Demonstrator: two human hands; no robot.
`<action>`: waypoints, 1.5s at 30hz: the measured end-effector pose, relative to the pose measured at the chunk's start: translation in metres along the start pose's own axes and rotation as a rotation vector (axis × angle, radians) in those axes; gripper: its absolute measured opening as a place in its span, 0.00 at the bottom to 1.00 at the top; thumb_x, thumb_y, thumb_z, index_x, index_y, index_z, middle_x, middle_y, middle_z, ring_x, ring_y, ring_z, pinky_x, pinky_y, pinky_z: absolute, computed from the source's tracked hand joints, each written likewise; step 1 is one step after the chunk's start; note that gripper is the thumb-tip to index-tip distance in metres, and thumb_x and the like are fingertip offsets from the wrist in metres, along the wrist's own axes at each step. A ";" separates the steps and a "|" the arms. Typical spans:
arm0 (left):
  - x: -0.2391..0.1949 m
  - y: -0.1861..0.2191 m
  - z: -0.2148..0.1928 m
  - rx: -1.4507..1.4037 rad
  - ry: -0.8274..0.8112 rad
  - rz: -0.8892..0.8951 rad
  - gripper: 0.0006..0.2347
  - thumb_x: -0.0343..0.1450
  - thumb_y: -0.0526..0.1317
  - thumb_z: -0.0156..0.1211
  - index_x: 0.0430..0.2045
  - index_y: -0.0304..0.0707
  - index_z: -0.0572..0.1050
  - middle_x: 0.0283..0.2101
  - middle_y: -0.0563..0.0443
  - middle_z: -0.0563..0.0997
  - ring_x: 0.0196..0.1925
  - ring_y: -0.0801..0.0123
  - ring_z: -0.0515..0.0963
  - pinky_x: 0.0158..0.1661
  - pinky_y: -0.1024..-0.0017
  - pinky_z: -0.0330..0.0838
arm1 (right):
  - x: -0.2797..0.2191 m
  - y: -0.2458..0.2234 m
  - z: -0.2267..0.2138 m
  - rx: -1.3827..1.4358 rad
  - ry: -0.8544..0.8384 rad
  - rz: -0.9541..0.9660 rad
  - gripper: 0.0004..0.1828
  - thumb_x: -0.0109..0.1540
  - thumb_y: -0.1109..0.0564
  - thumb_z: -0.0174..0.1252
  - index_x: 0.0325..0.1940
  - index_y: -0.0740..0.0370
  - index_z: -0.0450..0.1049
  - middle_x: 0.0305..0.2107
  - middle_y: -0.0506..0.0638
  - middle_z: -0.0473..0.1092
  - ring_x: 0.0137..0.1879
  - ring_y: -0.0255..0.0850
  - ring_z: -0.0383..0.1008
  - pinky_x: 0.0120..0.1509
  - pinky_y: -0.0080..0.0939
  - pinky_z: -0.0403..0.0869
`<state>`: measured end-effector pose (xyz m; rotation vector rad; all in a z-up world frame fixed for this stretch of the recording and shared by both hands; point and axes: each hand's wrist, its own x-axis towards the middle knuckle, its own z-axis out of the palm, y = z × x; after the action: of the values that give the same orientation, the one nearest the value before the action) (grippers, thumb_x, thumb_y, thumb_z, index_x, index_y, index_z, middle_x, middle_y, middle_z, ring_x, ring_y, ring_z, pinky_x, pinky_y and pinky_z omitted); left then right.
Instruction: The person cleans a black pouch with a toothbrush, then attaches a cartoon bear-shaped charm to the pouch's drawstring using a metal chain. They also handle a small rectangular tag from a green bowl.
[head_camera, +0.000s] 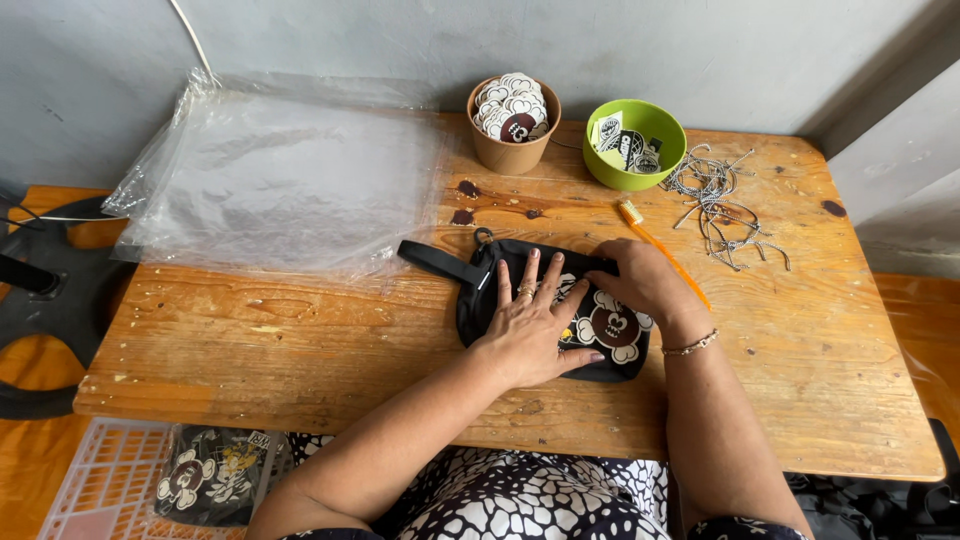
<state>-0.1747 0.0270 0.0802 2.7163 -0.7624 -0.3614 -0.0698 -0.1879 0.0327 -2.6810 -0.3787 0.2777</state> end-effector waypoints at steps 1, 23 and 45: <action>-0.001 0.001 -0.001 0.002 0.003 0.000 0.42 0.68 0.72 0.38 0.73 0.43 0.51 0.78 0.32 0.34 0.78 0.33 0.28 0.66 0.30 0.13 | -0.002 0.002 -0.002 -0.001 0.003 -0.002 0.22 0.58 0.46 0.63 0.55 0.52 0.79 0.46 0.57 0.77 0.58 0.58 0.76 0.61 0.58 0.75; 0.042 -0.037 0.017 -0.059 0.300 -0.309 0.34 0.74 0.58 0.45 0.66 0.24 0.57 0.74 0.22 0.45 0.76 0.26 0.36 0.68 0.33 0.26 | -0.014 0.016 -0.027 0.244 -0.178 0.195 0.27 0.55 0.38 0.68 0.43 0.64 0.79 0.29 0.64 0.75 0.42 0.57 0.78 0.45 0.54 0.74; 0.022 -0.031 -0.047 -0.159 0.085 -0.279 0.28 0.76 0.56 0.37 0.66 0.37 0.64 0.76 0.31 0.49 0.78 0.38 0.45 0.70 0.36 0.32 | -0.018 -0.034 -0.025 0.495 -0.236 0.293 0.22 0.63 0.45 0.60 0.35 0.71 0.78 0.20 0.63 0.75 0.25 0.50 0.81 0.28 0.42 0.80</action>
<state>-0.1270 0.0506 0.1092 2.6678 -0.3165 -0.3487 -0.0881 -0.1731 0.0715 -2.2089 0.0242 0.6827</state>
